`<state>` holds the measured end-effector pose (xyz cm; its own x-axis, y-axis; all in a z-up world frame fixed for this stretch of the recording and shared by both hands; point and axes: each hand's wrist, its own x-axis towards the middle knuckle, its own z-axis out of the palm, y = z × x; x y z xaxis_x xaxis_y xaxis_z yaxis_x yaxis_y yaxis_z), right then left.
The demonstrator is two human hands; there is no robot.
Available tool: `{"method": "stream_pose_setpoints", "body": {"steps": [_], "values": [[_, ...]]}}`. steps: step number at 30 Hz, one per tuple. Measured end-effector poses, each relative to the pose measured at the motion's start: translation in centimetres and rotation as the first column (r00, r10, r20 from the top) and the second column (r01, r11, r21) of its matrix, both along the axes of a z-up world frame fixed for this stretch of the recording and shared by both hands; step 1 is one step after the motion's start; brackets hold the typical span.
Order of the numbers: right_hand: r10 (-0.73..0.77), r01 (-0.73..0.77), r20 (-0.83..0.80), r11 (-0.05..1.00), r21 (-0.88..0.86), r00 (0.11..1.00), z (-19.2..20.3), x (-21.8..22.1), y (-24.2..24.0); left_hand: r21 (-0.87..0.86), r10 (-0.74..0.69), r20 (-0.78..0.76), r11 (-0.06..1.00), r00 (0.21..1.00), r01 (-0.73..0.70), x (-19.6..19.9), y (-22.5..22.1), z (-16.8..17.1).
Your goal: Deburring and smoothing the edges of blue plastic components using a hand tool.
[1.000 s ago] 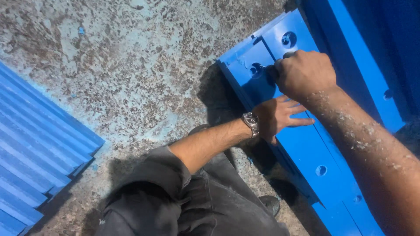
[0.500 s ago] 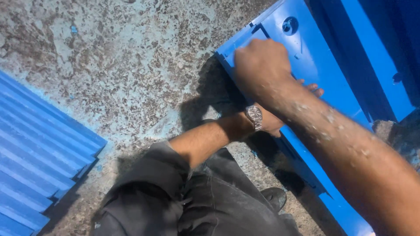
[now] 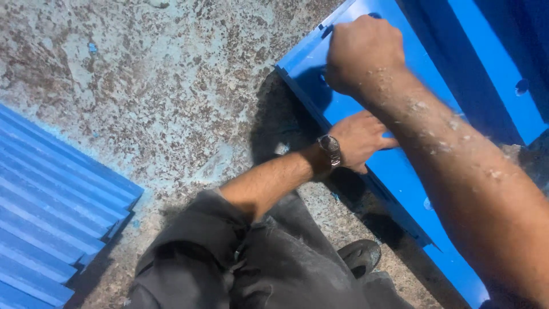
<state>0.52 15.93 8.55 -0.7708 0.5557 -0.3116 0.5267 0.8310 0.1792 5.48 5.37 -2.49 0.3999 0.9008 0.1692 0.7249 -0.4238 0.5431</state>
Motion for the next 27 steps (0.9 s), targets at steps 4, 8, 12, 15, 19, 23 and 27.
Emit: {"method": "stream_pose_setpoints", "body": {"steps": [4,8,12,15,19,23,27], "values": [[-0.052,0.058,0.047,0.989,-0.137,0.998,3.8,5.0,1.2,0.058,-0.001,0.004,0.998,1.000,0.001,-0.3,-0.1,0.2],[-0.115,0.121,0.138,0.992,-0.035,0.984,8.2,14.2,0.2,0.054,-0.057,-0.005,0.997,0.998,0.057,-0.7,0.3,0.7],[-0.393,0.422,0.228,0.902,-0.094,0.891,7.5,26.0,-2.3,0.035,-0.090,-0.077,0.995,0.993,0.093,-0.6,0.4,1.2],[-0.449,0.478,0.195,0.868,-0.137,0.872,6.0,33.7,-4.4,0.028,-0.093,-0.131,0.995,0.987,0.098,-0.3,0.2,1.2],[-0.453,0.499,0.283,0.859,-0.115,0.846,7.7,38.6,-6.9,0.063,-0.181,-0.086,0.980,0.980,0.187,3.0,0.1,1.0],[-0.478,0.496,0.138,0.852,-0.166,0.867,8.5,38.7,-8.3,0.074,-0.281,-0.090,0.955,0.955,0.288,8.5,0.5,1.4],[-0.391,0.408,0.136,0.903,-0.134,0.910,7.2,39.0,-8.1,0.042,-0.306,-0.048,0.951,0.951,0.308,11.0,0.7,2.2]]}}
